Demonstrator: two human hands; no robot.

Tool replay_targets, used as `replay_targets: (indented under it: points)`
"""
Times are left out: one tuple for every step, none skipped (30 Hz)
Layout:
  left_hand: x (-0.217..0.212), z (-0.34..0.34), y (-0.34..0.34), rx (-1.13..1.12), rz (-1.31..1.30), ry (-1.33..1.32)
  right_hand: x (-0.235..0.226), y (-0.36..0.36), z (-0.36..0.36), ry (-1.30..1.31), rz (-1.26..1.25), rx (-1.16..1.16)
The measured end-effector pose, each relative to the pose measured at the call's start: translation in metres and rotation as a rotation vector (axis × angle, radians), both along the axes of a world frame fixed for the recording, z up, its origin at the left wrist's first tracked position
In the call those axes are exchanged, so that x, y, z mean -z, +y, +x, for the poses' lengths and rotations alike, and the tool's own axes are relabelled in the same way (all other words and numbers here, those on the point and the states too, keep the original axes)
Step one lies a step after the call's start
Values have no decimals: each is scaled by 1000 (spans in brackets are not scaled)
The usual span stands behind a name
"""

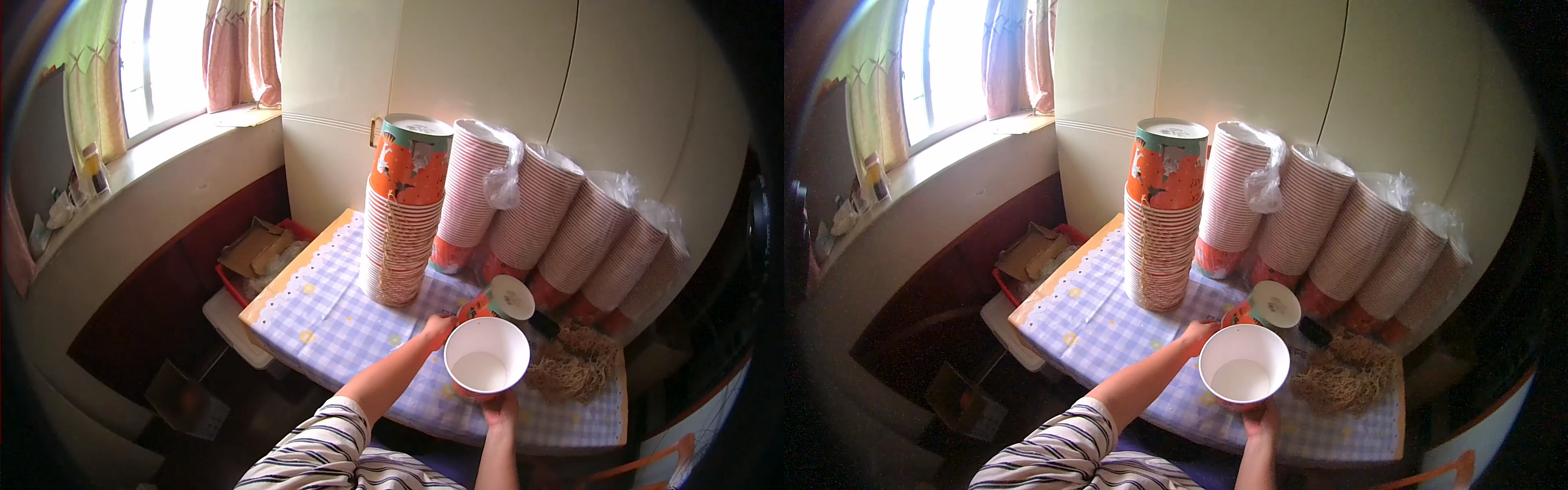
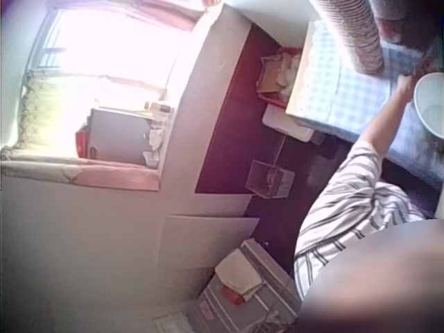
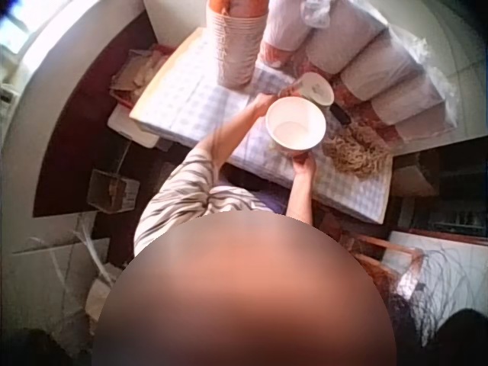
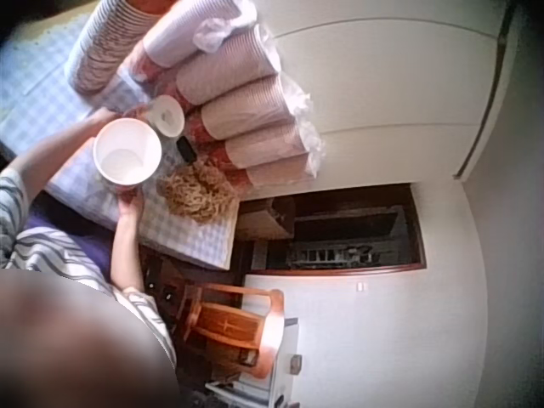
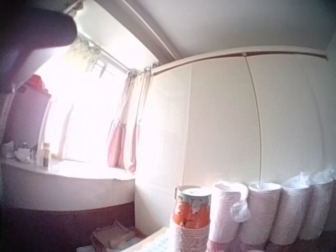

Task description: Attaching string handles to paper bowls for packaging.

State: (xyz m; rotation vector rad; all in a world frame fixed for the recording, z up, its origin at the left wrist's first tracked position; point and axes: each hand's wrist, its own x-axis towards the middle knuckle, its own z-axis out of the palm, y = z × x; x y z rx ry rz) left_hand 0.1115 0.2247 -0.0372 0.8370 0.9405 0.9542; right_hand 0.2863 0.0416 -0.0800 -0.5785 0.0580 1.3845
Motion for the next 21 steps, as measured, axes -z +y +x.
replay_targets:
  points:
    - [-2,-4,-2,3,17,12,1,2,-2,-74,-49,9]
    - [-3,-7,-4,1,16,14,2,2,-4,-149,-98,20]
    - [-2,-9,-6,11,47,-8,2,3,-6,-149,-99,17]
    - [0,-11,-8,22,77,-30,4,2,-7,-256,-136,27]
    - [2,-13,-12,21,75,-30,4,1,-9,-363,-173,38]
    - [6,-16,-16,27,91,-80,-5,-2,-14,-361,-174,35]
    - [3,-20,-20,34,104,-129,-23,-8,-18,-604,-176,-28]
    - [0,-24,-25,63,66,-96,-31,-11,-21,-846,-176,-93]
    - [2,-26,-28,66,66,-95,-31,-12,-22,-913,-236,-60]
    - [5,-29,-34,72,82,-114,-27,-11,-21,-911,-237,-59]
    - [7,-32,-37,78,97,-134,-20,-8,-17,-1185,-153,34]
    - [2,-35,-46,63,48,-174,-18,-9,-12,-1456,-63,134]
    - [3,-38,-49,65,47,-172,-18,-11,-5,-1623,-42,81]
    - [6,-40,-53,48,109,-105,-17,-13,-3,-1621,-45,82]
    - [9,-46,-57,24,170,-38,-26,-15,-9,-1617,-47,62]
    - [13,-53,-59,18,168,-36,-31,-15,-12,-1613,-49,43]
    - [16,-60,-61,14,257,96,-24,-15,-9,-1612,-45,37]
    - [17,-65,-63,18,348,225,-15,-18,1,-1696,-56,27]
    - [14,-73,-66,17,346,226,-13,-18,8,-1778,-66,11]
    - [11,-81,-69,-7,419,301,-15,-21,19,-1852,-116,-76]
    - [6,-93,-74,-38,491,379,-25,-24,25,-1922,-160,-170]
